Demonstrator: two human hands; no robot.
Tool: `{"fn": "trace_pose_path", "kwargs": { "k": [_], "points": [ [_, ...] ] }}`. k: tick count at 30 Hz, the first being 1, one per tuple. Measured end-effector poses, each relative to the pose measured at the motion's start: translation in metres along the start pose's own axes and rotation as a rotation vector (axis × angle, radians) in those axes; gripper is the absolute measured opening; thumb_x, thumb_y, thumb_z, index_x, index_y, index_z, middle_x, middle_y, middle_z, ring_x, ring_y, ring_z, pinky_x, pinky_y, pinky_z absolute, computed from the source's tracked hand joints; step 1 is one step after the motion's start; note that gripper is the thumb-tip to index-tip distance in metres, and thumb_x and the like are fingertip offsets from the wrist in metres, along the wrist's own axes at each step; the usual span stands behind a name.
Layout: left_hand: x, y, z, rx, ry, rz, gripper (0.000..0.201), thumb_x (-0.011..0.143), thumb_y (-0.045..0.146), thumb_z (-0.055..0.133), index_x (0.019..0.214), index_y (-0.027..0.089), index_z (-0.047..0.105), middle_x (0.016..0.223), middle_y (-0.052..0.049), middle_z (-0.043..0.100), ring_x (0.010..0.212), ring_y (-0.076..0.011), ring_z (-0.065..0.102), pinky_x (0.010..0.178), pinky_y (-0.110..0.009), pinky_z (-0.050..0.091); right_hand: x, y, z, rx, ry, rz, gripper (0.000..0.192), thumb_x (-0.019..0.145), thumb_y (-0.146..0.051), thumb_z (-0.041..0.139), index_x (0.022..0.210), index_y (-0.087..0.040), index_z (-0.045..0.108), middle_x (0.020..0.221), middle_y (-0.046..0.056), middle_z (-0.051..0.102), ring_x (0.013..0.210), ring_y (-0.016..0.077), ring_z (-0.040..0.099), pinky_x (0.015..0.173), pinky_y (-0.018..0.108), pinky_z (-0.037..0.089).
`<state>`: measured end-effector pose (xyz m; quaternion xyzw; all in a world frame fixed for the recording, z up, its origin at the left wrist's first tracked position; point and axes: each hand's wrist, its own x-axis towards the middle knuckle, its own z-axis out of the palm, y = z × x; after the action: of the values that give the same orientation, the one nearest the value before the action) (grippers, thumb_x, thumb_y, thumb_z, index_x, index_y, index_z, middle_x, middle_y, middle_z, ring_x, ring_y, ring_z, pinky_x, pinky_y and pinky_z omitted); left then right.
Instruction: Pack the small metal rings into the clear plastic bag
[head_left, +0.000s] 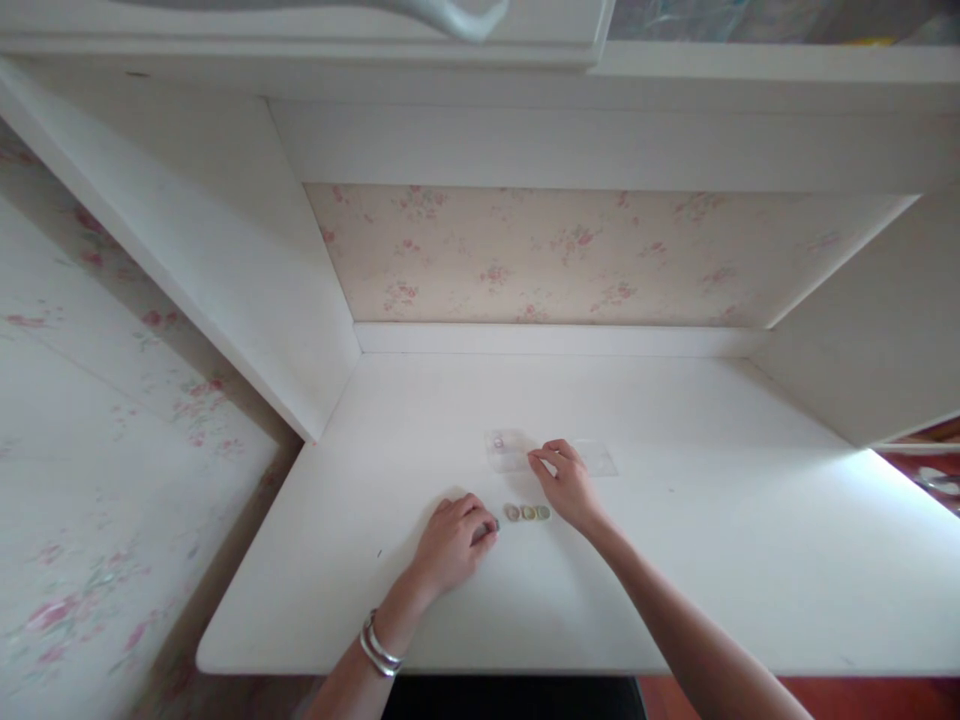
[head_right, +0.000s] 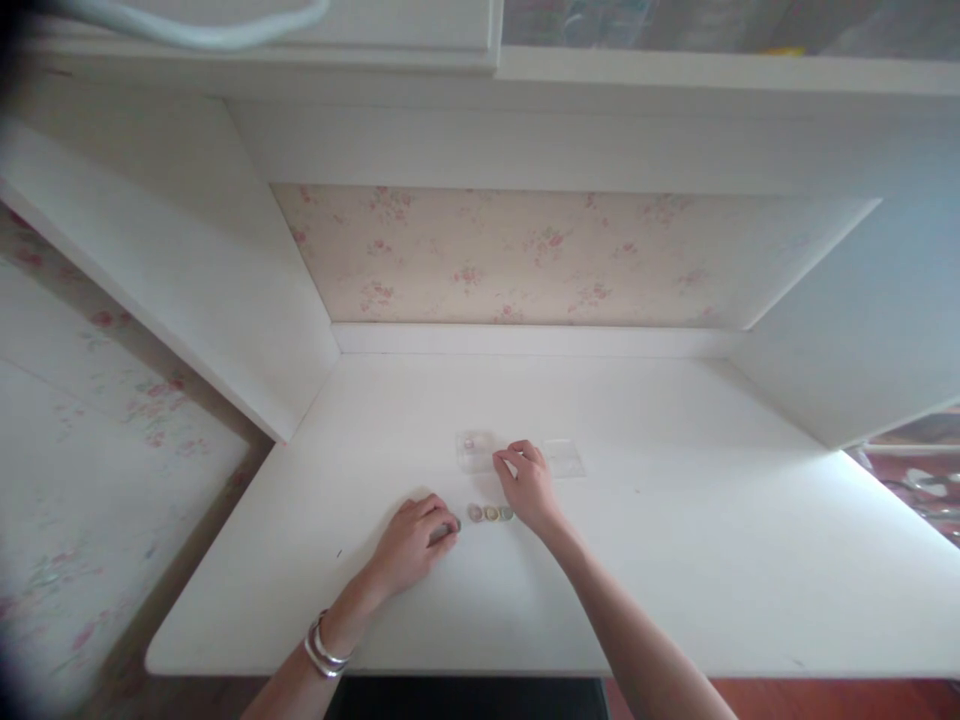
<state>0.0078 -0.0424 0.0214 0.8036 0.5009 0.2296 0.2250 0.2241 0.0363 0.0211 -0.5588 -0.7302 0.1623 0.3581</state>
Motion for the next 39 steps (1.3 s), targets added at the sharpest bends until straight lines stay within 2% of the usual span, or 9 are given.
{"fn": "trace_pose_path", "kwargs": {
  "k": [7,12,15,21,30,34,39],
  "points": [
    [0.002,0.002,-0.001,-0.030,0.014,-0.010,0.012,0.087,0.026,0.052,0.086,0.022,0.063,0.088,-0.002,0.061,0.082,-0.0153,0.056,0.077,-0.031,0.038,-0.051,-0.007,-0.017,0.088,-0.016,0.089,0.031,0.089,-0.041,0.044,0.091,-0.023,0.069,0.094,0.006,0.056,0.083,0.0159,0.056,0.066,0.026,0.047],
    [0.004,0.000,0.000,-0.165,0.049,-0.091,0.020,0.088,0.035,0.050,0.083,0.021,0.064,0.085,-0.002,0.059,0.069,-0.0124,0.053,0.070,-0.027,0.041,-0.076,0.003,-0.017,0.135,-0.020,0.171,0.035,0.089,-0.045,0.042,0.091,-0.022,0.069,0.095,0.007,0.056,0.079,0.0153,0.057,0.059,0.024,0.047],
    [0.006,0.000,-0.002,-0.282,0.082,-0.142,0.026,0.088,0.039,0.048,0.084,0.019,0.064,0.082,-0.004,0.057,0.068,-0.0130,0.052,0.064,-0.025,0.042,-0.085,0.009,-0.017,0.175,0.019,0.228,0.036,0.088,-0.047,0.043,0.092,-0.021,0.068,0.095,0.008,0.056,0.077,0.0156,0.057,0.055,0.023,0.046],
    [0.012,0.001,-0.004,-0.414,0.148,-0.199,0.028,0.088,0.040,0.047,0.081,0.017,0.062,0.081,-0.004,0.055,0.071,-0.0132,0.052,0.065,-0.024,0.042,-0.088,0.014,-0.017,0.221,0.103,0.261,0.034,0.088,-0.046,0.045,0.092,-0.021,0.068,0.092,0.007,0.056,0.064,0.0126,0.052,0.054,0.024,0.044],
    [0.022,0.004,-0.004,-0.446,0.167,-0.264,0.027,0.087,0.041,0.049,0.080,0.017,0.059,0.080,-0.002,0.054,0.069,-0.0121,0.050,0.064,-0.023,0.041,-0.087,0.018,-0.018,0.253,0.087,0.247,0.033,0.088,-0.045,0.045,0.091,-0.021,0.068,0.090,0.005,0.056,0.057,0.0098,0.049,0.055,0.024,0.042],
    [0.042,0.006,-0.008,-0.378,0.206,-0.255,0.028,0.086,0.041,0.049,0.080,0.017,0.062,0.081,-0.002,0.056,0.068,-0.0119,0.051,0.064,-0.024,0.042,-0.087,0.019,-0.017,0.249,0.096,0.237,0.033,0.088,-0.045,0.045,0.090,-0.021,0.069,0.090,0.005,0.056,0.056,0.0092,0.048,0.054,0.024,0.042],
    [0.083,0.002,-0.010,-0.250,0.264,-0.220,0.029,0.085,0.040,0.048,0.083,0.017,0.066,0.083,-0.004,0.059,0.070,-0.0133,0.054,0.067,-0.026,0.044,-0.086,0.017,-0.021,0.240,0.070,0.236,0.034,0.089,-0.045,0.043,0.090,-0.022,0.069,0.092,0.006,0.057,0.057,0.0098,0.049,0.053,0.024,0.042]
  ]
}}
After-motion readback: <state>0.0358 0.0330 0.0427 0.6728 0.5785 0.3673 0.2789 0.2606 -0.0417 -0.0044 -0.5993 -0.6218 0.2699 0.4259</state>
